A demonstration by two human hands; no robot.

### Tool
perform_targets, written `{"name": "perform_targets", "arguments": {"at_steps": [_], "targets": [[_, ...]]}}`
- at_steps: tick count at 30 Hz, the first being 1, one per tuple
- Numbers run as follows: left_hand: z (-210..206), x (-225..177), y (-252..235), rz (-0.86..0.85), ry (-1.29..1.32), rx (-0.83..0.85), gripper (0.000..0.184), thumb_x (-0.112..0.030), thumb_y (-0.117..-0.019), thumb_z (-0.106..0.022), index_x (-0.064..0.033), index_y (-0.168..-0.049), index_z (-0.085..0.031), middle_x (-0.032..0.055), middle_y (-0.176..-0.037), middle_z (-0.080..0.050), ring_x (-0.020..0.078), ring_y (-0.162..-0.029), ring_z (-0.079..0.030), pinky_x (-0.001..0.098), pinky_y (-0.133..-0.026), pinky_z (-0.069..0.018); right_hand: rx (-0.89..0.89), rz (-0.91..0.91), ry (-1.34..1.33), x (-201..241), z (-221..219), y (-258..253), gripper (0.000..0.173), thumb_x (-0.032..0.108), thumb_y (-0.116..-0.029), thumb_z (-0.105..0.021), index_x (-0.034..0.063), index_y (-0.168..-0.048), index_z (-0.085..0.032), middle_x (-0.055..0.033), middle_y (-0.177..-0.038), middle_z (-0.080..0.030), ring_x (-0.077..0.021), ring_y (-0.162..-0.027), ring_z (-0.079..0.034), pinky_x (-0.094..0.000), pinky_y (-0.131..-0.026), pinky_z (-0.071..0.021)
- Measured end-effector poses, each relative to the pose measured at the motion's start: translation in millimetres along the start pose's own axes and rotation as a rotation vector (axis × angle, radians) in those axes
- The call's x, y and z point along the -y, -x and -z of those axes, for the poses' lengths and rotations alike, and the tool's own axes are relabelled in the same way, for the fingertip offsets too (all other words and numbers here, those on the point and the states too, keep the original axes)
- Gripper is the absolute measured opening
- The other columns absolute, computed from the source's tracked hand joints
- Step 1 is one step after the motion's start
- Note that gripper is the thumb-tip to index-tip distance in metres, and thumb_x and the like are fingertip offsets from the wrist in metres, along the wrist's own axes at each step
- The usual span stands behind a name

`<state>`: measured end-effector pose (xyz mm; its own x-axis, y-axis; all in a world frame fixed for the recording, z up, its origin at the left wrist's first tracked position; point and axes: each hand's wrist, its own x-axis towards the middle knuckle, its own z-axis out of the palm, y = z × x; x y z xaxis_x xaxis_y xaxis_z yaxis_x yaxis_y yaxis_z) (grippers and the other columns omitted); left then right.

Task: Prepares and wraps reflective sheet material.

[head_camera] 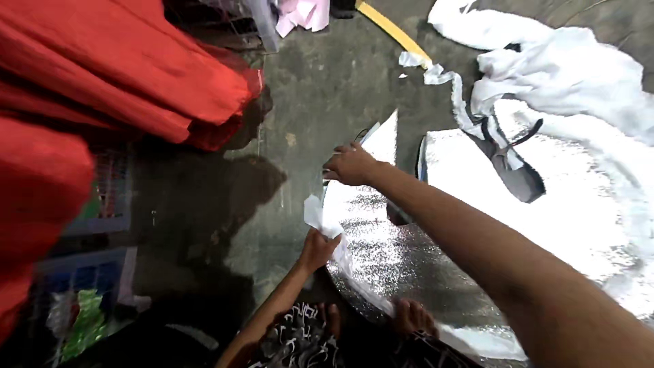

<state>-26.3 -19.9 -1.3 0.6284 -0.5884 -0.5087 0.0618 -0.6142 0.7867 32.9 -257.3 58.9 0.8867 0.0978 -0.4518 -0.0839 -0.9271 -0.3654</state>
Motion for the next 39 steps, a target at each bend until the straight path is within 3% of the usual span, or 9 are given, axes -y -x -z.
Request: {"name": "perform_targets", "arguments": {"at_steps": [4,9,16,23,29,31,34,37,39], "targets": [[2.1,-8.8,0.5,0.035,0.104,0.011,0.06,-0.011,-0.098,-0.068,0.0163,-0.143,-0.039,0.0273,-0.138,-0.056,0.0207,-0.13,-0.057,0.0298,-0.112,-0.0435,0.236,-0.115,0.136,8.0,18.9,-20.9,0.062,0.054,-0.1077,-0.042,-0.0007,-0.116,-0.07,-0.0262,-0.122,-0.067,-0.0462,-0.126,-0.057,-0.0732,-0.113,-0.0241],[5.3,2.4,6.2,-0.11,0.071,0.008,0.035,-0.008,-0.1031,-0.055,0.0165,-0.129,-0.056,0.0272,-0.125,-0.065,0.0215,-0.121,-0.063,0.0334,-0.108,-0.0477,0.216,-0.047,0.214,-1.0,30.1,-5.1,0.064,0.055,-0.107,-0.042,-0.0016,-0.108,-0.071,-0.0255,-0.114,-0.069,-0.046,-0.12,-0.061,-0.0737,-0.112,-0.0252],[2.6,9.7,5.8,-0.128,0.117,-0.001,0.053,-0.016,-0.0965,-0.07,0.0193,-0.132,-0.05,0.0258,-0.122,-0.065,0.0157,-0.115,-0.066,0.0273,-0.102,-0.0523,0.116,0.202,0.162,5.2,36.5,2.6,0.028,0.027,-0.1048,-0.059,0.0038,-0.111,-0.073,-0.0197,-0.122,-0.067,-0.0438,-0.128,-0.053,-0.0713,-0.108,-0.0319],[-9.1,3.9,9.2,-0.154,0.165,-0.102,0.043,-0.007,-0.0979,-0.064,0.0203,-0.129,-0.052,0.0266,-0.123,-0.063,0.015,-0.114,-0.065,0.0252,-0.1,-0.0524,0.041,0.291,0.035,-28.3,18.5,0.3,0.023,0.018,-0.1037,-0.06,-0.0009,-0.104,-0.073,-0.0223,-0.107,-0.068,-0.0438,-0.113,-0.061,-0.0605,-0.093,-0.0479],[-10.7,12.6,4.0,-0.182,0.063,-0.131,0.025,0.0,-0.0996,-0.057,0.0186,-0.116,-0.062,0.029,-0.116,-0.066,0.0233,-0.11,-0.067,0.0313,-0.1,-0.0527,0.157,0.084,-0.027,-56.8,5.9,-5.1,0.054,0.044,-0.1092,-0.045,-0.003,-0.098,-0.07,-0.0235,-0.098,-0.069,-0.0433,-0.102,-0.067,-0.0635,-0.085,-0.05],[-12.3,17.1,2.0,-0.207,0.08,-0.157,0.023,0.002,-0.0986,-0.056,0.0173,-0.113,-0.064,0.027,-0.112,-0.068,0.0203,-0.106,-0.068,0.0301,-0.098,-0.0533,0.164,0.057,0.044,-62.9,3.8,-4.5,0.068,0.059,-0.1057,-0.042,-0.0033,-0.098,-0.07,-0.0241,-0.099,-0.069,-0.0427,-0.104,-0.067,-0.0626,-0.093,-0.0476],[-15.9,19.5,1.9,-0.152,0.152,-0.191,0.024,0.003,-0.0989,-0.053,0.0171,-0.116,-0.062,0.0239,-0.111,-0.069,0.0154,-0.106,-0.068,0.0289,-0.098,-0.053,0.141,0.083,0.098,-61.9,0.9,-2.9,0.076,0.067,-0.101,-0.044,-0.0019,-0.115,-0.072,-0.0248,-0.125,-0.066,-0.0424,-0.125,-0.059,-0.0627,-0.119,-0.0292],[-19.5,15.9,1.0,-0.082,0.275,-0.227,0.03,0.002,-0.0998,-0.054,0.0185,-0.125,-0.055,0.0244,-0.119,-0.066,0.0113,-0.111,-0.065,0.0248,-0.101,-0.0504,0.03,0.099,0.131,-57.0,-10.9,-5.8,0.071,0.063,-0.1011,-0.049,-0.0027,-0.115,-0.071,-0.0242,-0.127,-0.066,-0.042,-0.13,-0.056,-0.0623,-0.122,-0.0208],[-20.7,12.5,-0.7,-0.058,0.32,-0.23,0.037,0.003,-0.1004,-0.054,0.0196,-0.133,-0.048,0.0276,-0.128,-0.061,0.0149,-0.12,-0.061,0.0257,-0.106,-0.0475,-0.18,0.169,0.145,-62.1,-33.8,-10.1,0.064,0.057,-0.1019,-0.053,-0.0042,-0.109,-0.071,-0.0249,-0.115,-0.07,-0.0442,-0.123,-0.061,-0.0637,-0.12,-0.0252]]}}
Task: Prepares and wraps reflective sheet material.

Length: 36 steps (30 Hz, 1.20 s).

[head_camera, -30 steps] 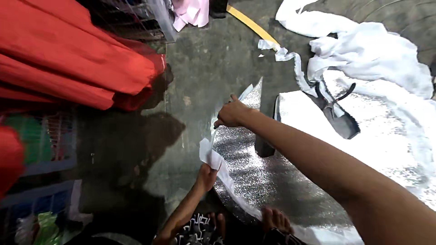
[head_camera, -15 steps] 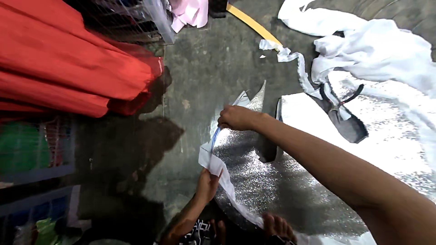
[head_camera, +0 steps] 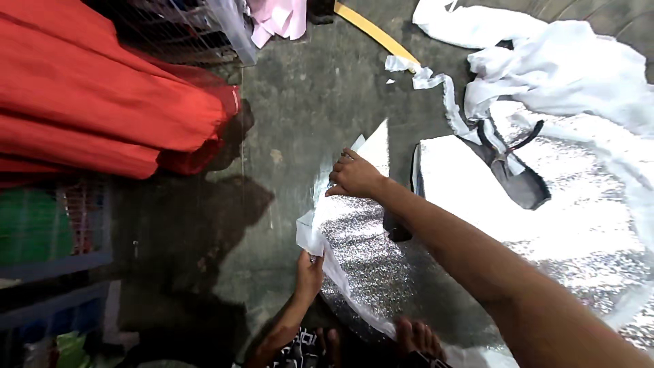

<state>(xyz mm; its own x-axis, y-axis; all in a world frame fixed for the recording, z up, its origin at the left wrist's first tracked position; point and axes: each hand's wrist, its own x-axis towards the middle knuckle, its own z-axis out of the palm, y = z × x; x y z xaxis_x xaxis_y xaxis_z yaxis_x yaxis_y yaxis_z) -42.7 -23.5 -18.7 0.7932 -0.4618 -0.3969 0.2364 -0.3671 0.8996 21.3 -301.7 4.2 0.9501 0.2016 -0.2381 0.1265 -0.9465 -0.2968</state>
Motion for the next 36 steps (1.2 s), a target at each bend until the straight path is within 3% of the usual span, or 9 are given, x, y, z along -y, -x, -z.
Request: {"name": "perform_targets", "arguments": {"at_steps": [4,8,14,18,22,27,30,33,36], "targets": [[-0.6,3.6,-6.6,-0.06,-0.048,-0.002,0.042,0.001,-0.0988,-0.056,0.0207,-0.134,-0.046,0.0295,-0.127,-0.061,0.0194,-0.12,-0.062,0.0294,-0.106,-0.0483,-0.425,0.053,0.049,-3.2,-46.2,-2.0,0.056,0.051,-0.1024,-0.054,-0.0021,-0.093,-0.069,-0.0217,-0.091,-0.069,-0.0434,-0.096,-0.068,-0.0625,-0.1,-0.0474],[-2.1,-1.4,-12.2,-0.037,-0.064,-0.043,0.039,-0.009,-0.0969,-0.068,0.0154,-0.125,-0.057,0.0203,-0.114,-0.07,0.0123,-0.107,-0.068,0.028,-0.099,-0.0542,-0.41,0.017,0.02,-0.9,-49.0,-10.3,0.061,0.051,-0.1049,-0.048,-0.0034,-0.086,-0.068,-0.023,-0.095,-0.068,-0.0425,-0.098,-0.067,-0.0594,-0.089,-0.0493],[-7.0,0.4,-2.9,-0.022,-0.063,-0.122,0.036,-0.008,-0.1032,-0.057,0.0177,-0.128,-0.054,0.0231,-0.118,-0.067,0.0116,-0.111,-0.066,0.0269,-0.102,-0.0509,-0.487,-0.024,0.048,6.3,-51.7,-13.3,0.057,0.053,-0.1042,-0.049,0.0016,-0.089,-0.069,-0.0169,-0.083,-0.068,-0.0401,-0.092,-0.068,-0.0641,-0.101,-0.0438],[-7.8,0.0,-2.3,0.049,-0.033,-0.142,0.038,-0.009,-0.1034,-0.057,0.0179,-0.13,-0.052,0.0236,-0.121,-0.065,0.011,-0.113,-0.064,0.0261,-0.102,-0.0497,-0.668,-0.236,-0.043,38.5,-56.9,-6.0,0.043,0.044,-0.1022,-0.058,0.0036,-0.099,-0.071,-0.0205,-0.113,-0.068,-0.0432,-0.119,-0.062,-0.0738,-0.111,-0.0312],[-6.1,0.9,-4.4,0.052,-0.039,-0.124,0.039,-0.008,-0.1034,-0.056,0.0173,-0.133,-0.05,0.0243,-0.124,-0.063,0.0119,-0.116,-0.062,0.026,-0.105,-0.048,-0.654,-0.622,-0.166,87.5,-72.2,22.3,0.048,0.042,-0.1036,-0.055,0.0144,-0.143,-0.061,-0.0192,-0.154,-0.049,-0.0443,-0.146,-0.04,-0.0794,-0.114,-0.0173],[-9.6,2.0,-0.7,-0.013,-0.179,-0.129,0.039,-0.011,-0.1045,-0.056,0.0186,-0.13,-0.053,0.0277,-0.121,-0.066,0.02,-0.116,-0.065,0.0319,-0.105,-0.0494,-0.459,-0.559,-0.173,87.7,-103.4,34.0,0.052,0.048,-0.1086,-0.038,0.0315,-0.158,-0.044,-0.0119,-0.167,-0.034,-0.0404,-0.155,-0.027,-0.0757,-0.117,-0.0136],[-12.0,-3.2,-1.1,-0.03,-0.216,-0.119,0.042,-0.01,-0.1036,-0.057,0.0199,-0.132,-0.049,0.0302,-0.123,-0.064,0.0251,-0.119,-0.063,0.0349,-0.107,-0.0481,-0.436,-0.695,-0.35,79.9,-85.8,45.0,0.056,0.051,-0.1044,-0.05,0.0273,-0.155,-0.048,-0.0122,-0.165,-0.036,-0.0389,-0.154,-0.027,-0.0749,-0.119,-0.0119],[-9.1,-1.9,-3.2,-0.053,-0.181,-0.112,0.041,-0.008,-0.1033,-0.056,0.0206,-0.132,-0.049,0.0317,-0.126,-0.062,0.0252,-0.121,-0.062,0.0337,-0.108,-0.0475,-0.635,-1.141,-0.713,71.0,-59.6,58.2,0.073,0.039,-0.0987,-0.066,-0.0012,-0.154,-0.039,-0.0307,-0.153,-0.042,-0.0514,-0.141,-0.04,-0.0708,-0.111,-0.0317],[-7.6,-0.2,-3.4,-0.038,-0.168,-0.093,0.043,-0.007,-0.1035,-0.055,0.0215,-0.134,-0.047,0.034,-0.129,-0.059,0.0282,-0.124,-0.06,0.0352,-0.111,-0.045,-0.849,-1.224,-1.157,57.5,-38.4,63.0,0.071,0.029,-0.0959,-0.073,-0.0034,-0.15,-0.04,-0.0295,-0.127,-0.06,-0.039,-0.109,-0.062,-0.0545,-0.092,-0.0526]]}}
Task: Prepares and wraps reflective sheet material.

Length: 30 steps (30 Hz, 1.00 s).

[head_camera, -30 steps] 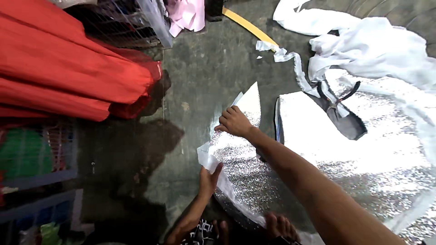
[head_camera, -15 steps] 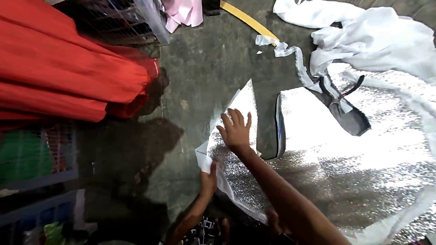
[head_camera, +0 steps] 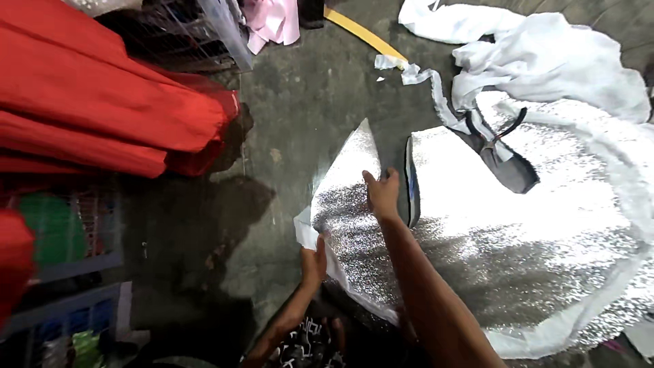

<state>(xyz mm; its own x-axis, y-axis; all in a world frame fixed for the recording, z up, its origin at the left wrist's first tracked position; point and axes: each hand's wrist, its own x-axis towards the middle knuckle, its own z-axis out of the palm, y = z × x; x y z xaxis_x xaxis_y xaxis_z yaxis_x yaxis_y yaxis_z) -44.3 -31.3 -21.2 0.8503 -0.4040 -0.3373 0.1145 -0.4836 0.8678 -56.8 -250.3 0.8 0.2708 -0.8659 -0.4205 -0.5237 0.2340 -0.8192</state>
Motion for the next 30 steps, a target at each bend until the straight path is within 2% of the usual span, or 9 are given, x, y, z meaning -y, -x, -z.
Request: {"name": "perform_targets", "arguments": {"at_steps": [2,3,7,12,15,19,22,25,30], "targets": [[1.0,-1.7,-2.2,0.019,-0.01,0.013,0.042,-0.007,-0.1039,-0.055,0.0209,-0.134,-0.048,0.0334,-0.129,-0.06,0.0287,-0.124,-0.06,0.036,-0.111,-0.0447,0.086,0.03,-0.124,6.8,4.3,-9.1,0.047,0.024,-0.0958,-0.073,-0.004,-0.13,-0.055,-0.0168,-0.098,-0.061,-0.0219,-0.079,-0.057,-0.0407,-0.072,-0.0511],[1.2,-2.4,-3.4,0.036,-0.013,0.019,0.041,-0.008,-0.1041,-0.055,0.0202,-0.133,-0.048,0.0323,-0.128,-0.06,0.0278,-0.123,-0.06,0.0358,-0.11,-0.0452,0.116,0.091,-0.081,10.2,7.5,-10.6,0.042,0.022,-0.0961,-0.072,-0.0043,-0.124,-0.056,-0.0145,-0.094,-0.059,-0.0206,-0.078,-0.056,-0.04,-0.072,-0.0505],[-0.8,-5.4,-3.9,0.097,-0.01,0.008,0.043,-0.01,-0.1045,-0.056,0.018,-0.136,-0.046,0.0302,-0.129,-0.06,0.0252,-0.123,-0.06,0.0345,-0.109,-0.0455,-0.006,0.45,0.319,18.3,3.1,12.2,0.03,0.017,-0.1011,-0.064,-0.0081,-0.118,-0.061,-0.0288,-0.115,-0.063,-0.045,-0.106,-0.064,-0.0606,-0.089,-0.0531],[-0.7,-5.0,-1.3,0.112,0.03,-0.007,0.045,-0.011,-0.1044,-0.056,0.0179,-0.137,-0.045,0.029,-0.129,-0.06,0.0218,-0.122,-0.06,0.0321,-0.108,-0.046,0.366,0.633,0.232,11.4,-16.3,28.6,0.025,0.021,-0.1038,-0.062,0.0001,-0.117,-0.065,-0.0223,-0.091,-0.068,-0.0373,-0.079,-0.068,-0.0565,-0.07,-0.056],[0.1,-1.7,-1.4,0.095,0.062,-0.001,0.045,-0.01,-0.1043,-0.056,0.0188,-0.137,-0.044,0.03,-0.131,-0.058,0.0215,-0.123,-0.059,0.0315,-0.109,-0.0451,0.453,0.48,-0.045,11.9,-10.9,5.3,0.031,0.023,-0.1084,-0.051,-0.0028,-0.117,-0.065,-0.0155,-0.098,-0.069,-0.0204,-0.086,-0.066,-0.0423,-0.081,-0.0557],[-0.1,6.0,-2.1,0.066,0.07,0.019,0.043,-0.009,-0.1043,-0.055,0.0196,-0.135,-0.046,0.0301,-0.127,-0.061,0.0231,-0.121,-0.061,0.0338,-0.108,-0.047,0.436,-0.084,-0.405,35.6,1.5,-29.8,0.07,0.047,-0.1119,-0.008,0.0022,-0.132,-0.058,-0.0086,-0.12,-0.069,-0.0111,-0.106,-0.065,-0.0341,-0.095,-0.0527],[0.4,1.1,-2.5,0.102,0.068,0.009,0.043,-0.01,-0.1047,-0.055,0.0188,-0.136,-0.046,0.0295,-0.129,-0.06,0.0221,-0.122,-0.06,0.0334,-0.108,-0.0466,0.418,-0.001,-0.033,48.1,-7.2,-41.5,0.033,0.01,-0.1111,-0.038,-0.0107,-0.126,-0.059,-0.0222,-0.122,-0.064,-0.0229,-0.109,-0.06,-0.0391,-0.099,-0.0482],[-0.4,3.2,-1.8,0.115,0.067,0.002,0.042,-0.011,-0.105,-0.055,0.0178,-0.134,-0.048,0.0271,-0.125,-0.062,0.0186,-0.117,-0.062,0.0314,-0.105,-0.0487,0.37,0.121,0.305,61.4,-33.2,-40.5,0.035,0.022,-0.1009,-0.065,-0.0126,-0.098,-0.065,-0.032,-0.102,-0.066,-0.0429,-0.098,-0.065,-0.0613,-0.086,-0.0486],[-0.7,0.5,-0.7,0.109,0.073,-0.005,0.045,-0.01,-0.1044,-0.056,0.0182,-0.138,-0.044,0.0287,-0.13,-0.059,0.019,-0.122,-0.06,0.03,-0.107,-0.0464,0.34,0.012,0.411,64.4,-59.8,-47.8,0.029,0.023,-0.0959,-0.068,-0.0062,-0.096,-0.066,-0.0274,-0.1,-0.068,-0.0425,-0.097,-0.067,-0.0628,-0.077,-0.0515]]}}
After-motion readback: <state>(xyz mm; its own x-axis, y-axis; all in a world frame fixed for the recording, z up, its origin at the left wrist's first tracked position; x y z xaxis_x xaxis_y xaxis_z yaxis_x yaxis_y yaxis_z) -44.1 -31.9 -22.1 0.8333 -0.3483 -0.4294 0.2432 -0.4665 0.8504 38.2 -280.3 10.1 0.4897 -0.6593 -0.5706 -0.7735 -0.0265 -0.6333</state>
